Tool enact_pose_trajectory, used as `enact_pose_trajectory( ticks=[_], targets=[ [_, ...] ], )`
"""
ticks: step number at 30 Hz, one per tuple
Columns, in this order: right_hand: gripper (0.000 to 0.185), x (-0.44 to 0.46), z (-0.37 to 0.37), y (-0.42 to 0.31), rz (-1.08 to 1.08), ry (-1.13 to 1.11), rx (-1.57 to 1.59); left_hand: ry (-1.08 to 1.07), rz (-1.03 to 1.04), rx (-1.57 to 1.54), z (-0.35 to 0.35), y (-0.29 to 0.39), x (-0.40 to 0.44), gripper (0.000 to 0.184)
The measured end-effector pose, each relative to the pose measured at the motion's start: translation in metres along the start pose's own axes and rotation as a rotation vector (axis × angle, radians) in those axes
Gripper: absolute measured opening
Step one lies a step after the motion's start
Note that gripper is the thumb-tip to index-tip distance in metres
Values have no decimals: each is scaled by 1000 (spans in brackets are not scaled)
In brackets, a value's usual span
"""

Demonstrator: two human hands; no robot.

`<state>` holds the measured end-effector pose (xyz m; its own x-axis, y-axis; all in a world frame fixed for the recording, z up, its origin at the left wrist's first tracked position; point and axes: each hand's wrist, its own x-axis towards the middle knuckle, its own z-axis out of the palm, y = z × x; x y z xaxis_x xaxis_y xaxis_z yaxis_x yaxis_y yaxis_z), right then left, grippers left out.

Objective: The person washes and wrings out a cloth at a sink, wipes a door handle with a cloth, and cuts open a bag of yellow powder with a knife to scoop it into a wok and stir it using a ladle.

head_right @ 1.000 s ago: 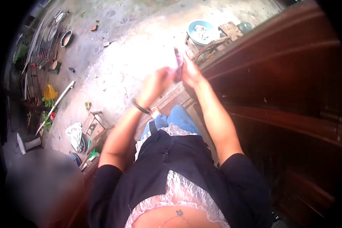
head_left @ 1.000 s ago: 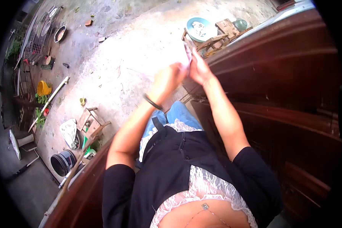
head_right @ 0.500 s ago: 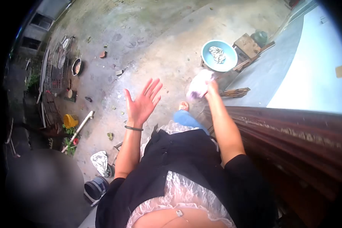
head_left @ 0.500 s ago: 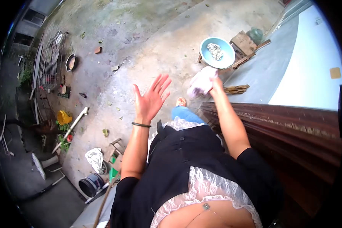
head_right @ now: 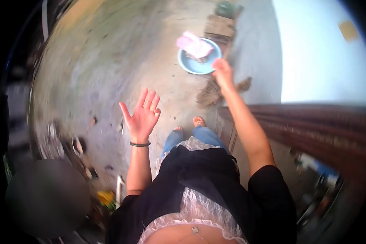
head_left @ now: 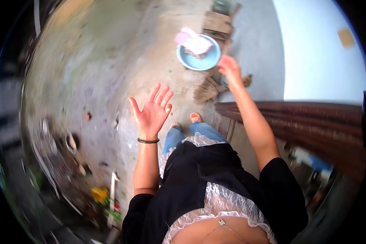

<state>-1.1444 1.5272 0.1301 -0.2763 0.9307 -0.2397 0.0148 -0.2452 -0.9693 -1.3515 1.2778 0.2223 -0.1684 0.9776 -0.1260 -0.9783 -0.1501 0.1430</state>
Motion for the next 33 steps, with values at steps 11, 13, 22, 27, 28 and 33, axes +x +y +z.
enact_pose_trajectory(
  ticks=[11,13,22,27,28,33],
  targets=[
    [24,-293,-117,153,516,652,99,536,-683,469,-145,-51,98,33],
    [23,-328,-137,160,517,747,143,445,-801,482,-146,-94,94,33],
    [33,-481,-302,171,256,1228,586,-3,-1286,688,-34,-376,-4,26],
    [24,-598,-541,298,-452,1437,935,-414,-1364,1048,65,-570,-81,18],
    [21,-621,-564,230,-312,1772,991,-611,-1356,1106,77,-601,-110,16],
    [16,-702,-686,100,-622,1949,1548,-1307,-1291,1093,163,-714,-162,10]
  ],
)
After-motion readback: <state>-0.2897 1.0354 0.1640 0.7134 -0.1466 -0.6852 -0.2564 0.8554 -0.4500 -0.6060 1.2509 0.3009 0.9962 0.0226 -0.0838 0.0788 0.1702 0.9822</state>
